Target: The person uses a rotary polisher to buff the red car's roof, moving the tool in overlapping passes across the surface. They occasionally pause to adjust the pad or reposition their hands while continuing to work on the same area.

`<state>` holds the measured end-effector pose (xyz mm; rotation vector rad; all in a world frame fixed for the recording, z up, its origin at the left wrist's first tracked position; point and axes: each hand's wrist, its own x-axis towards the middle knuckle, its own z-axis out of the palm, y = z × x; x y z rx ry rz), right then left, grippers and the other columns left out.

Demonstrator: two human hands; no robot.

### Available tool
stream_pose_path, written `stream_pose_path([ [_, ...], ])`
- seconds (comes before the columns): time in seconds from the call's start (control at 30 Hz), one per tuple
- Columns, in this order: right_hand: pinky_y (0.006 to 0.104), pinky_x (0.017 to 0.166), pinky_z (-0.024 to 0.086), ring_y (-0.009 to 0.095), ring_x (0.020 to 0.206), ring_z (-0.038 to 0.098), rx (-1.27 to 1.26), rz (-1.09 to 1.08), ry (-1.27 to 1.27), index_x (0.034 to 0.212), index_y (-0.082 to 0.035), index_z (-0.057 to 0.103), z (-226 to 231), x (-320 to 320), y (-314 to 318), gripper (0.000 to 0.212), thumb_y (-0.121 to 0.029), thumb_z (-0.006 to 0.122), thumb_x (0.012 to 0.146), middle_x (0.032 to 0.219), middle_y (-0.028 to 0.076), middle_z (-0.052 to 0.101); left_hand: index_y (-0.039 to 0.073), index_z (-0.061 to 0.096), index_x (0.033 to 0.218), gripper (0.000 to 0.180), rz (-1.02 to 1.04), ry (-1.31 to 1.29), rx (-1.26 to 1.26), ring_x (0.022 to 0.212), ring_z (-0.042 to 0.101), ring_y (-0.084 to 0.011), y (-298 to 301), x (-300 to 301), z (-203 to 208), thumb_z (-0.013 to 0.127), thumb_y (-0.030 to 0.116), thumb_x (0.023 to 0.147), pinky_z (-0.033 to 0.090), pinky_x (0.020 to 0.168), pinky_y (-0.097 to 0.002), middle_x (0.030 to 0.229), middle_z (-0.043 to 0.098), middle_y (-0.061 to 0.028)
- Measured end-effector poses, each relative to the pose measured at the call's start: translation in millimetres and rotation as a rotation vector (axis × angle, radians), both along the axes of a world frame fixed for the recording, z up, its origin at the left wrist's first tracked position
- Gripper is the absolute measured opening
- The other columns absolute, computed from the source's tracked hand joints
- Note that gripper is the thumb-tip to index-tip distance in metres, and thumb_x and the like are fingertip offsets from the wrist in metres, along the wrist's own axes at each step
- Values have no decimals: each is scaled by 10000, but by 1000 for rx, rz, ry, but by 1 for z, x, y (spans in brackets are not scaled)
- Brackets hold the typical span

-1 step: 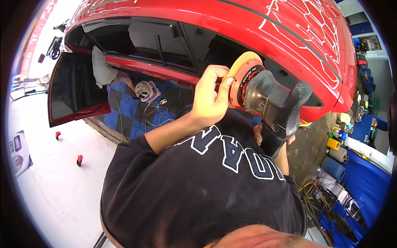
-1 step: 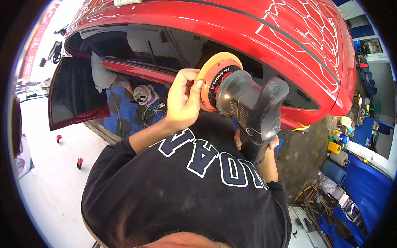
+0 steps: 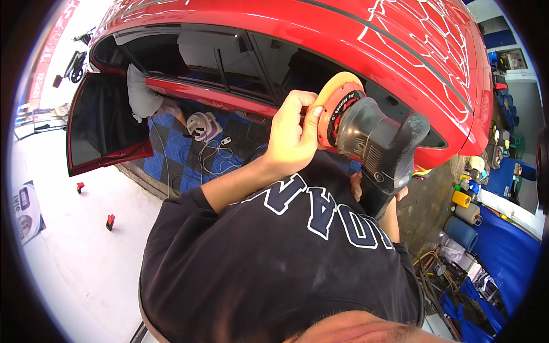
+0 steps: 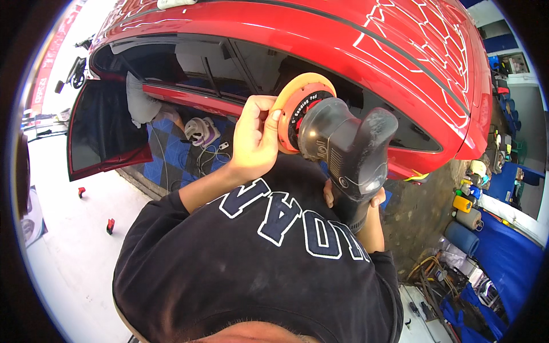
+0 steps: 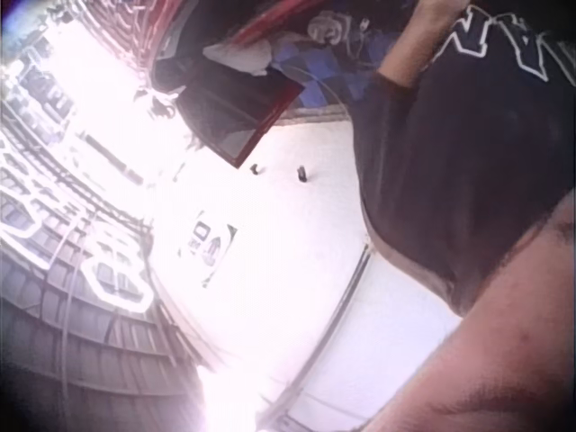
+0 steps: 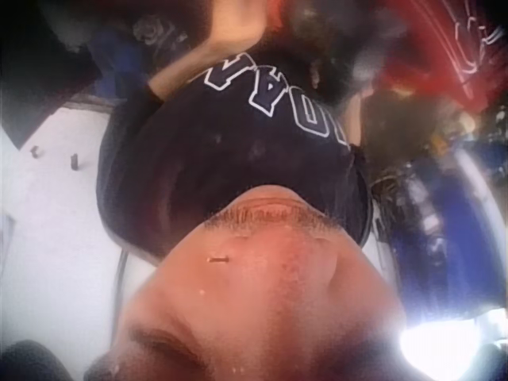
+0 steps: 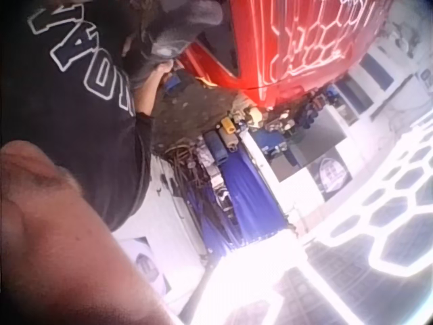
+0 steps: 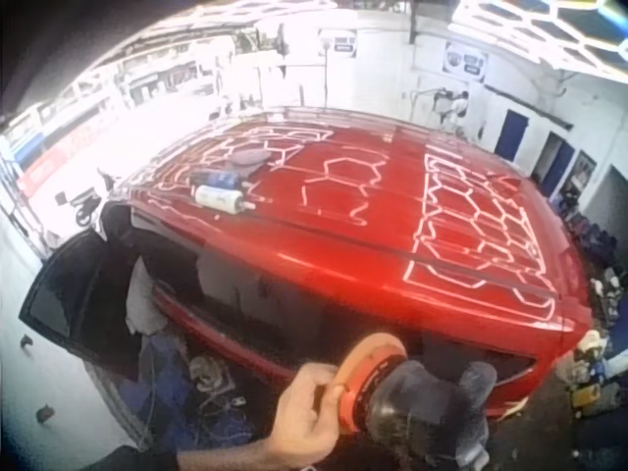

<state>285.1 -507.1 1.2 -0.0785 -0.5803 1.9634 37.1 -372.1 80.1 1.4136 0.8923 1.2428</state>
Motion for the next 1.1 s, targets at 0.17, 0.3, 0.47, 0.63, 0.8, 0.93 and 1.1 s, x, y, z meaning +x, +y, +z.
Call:
stream_pose_path([
  [0.17, 460, 747, 530, 422, 895, 652, 17, -89, -81, 1363, 106, 535, 6, 0, 1, 1010, -434, 846, 568, 1053, 315, 637, -6, 521, 1123, 47, 13, 324, 153, 741, 614, -121, 14, -1, 14, 527, 18, 1083, 533, 701, -294, 874, 639, -84],
  [0.3, 417, 780, 529, 371, 933, 654, 17, -115, -109, 1345, 91, 566, 18, -1, 6, 915, -444, 849, 657, 1054, 297, 640, -2, 523, 1108, 46, 2, 300, 141, 788, 612, -119, 25, 3, 7, 533, 41, 1097, 519, 737, -275, 906, 647, -68],
  [0.47, 409, 795, 531, 349, 946, 669, -4, -125, -116, 1313, 87, 600, 19, 1, 18, 845, -399, 859, 672, 1064, 274, 660, 5, 561, 1075, 149, -152, -166, -420, 855, 603, -91, 35, 12, 12, 510, 132, 1133, 530, 804, -271, 949, 657, -50],
  [0.63, 401, 818, 534, 334, 957, 680, -1, -118, -124, 1298, 87, 615, 14, 4, 16, 847, -375, 879, 639, 1070, 257, 678, -9, 609, 1235, 273, -306, -535, -890, 1005, 724, -186, 40, 5, 18, 530, 227, 1121, 595, 938, -369, 1141, 732, -119],
  [0.8, 393, 840, 536, 320, 967, 692, -3, -108, -140, 1283, 87, 629, 13, 9, 12, 850, -352, 898, 607, 1075, 240, 696, 11, 597, 1136, 274, -361, -444, -737, 850, 613, -94, 29, 4, 30, 461, 248, 1152, 531, 792, -294, 963, 651, -40],
  [0.93, 386, 859, 537, 308, 976, 701, -5, -115, -161, 1271, 87, 640, 14, 9, 8, 853, -333, 914, 580, 1079, 227, 710, 29, 558, 1054, 308, -217, -31, -272, 728, 454, -46, 19, 3, 50, 400, 266, 1170, 419, 661, -243, 803, 513, 28],
  [1.1, 378, 881, 540, 293, 987, 713, 4, -110, -194, 1256, 87, 654, 12, 10, 11, 858, -310, 933, 548, 1085, 210, 728, 8, 556, 1059, 195, -125, 14, 211, 752, 491, -79, 8, -3, 49, 432, 136, 1139, 458, 692, -262, 844, 559, -21],
])
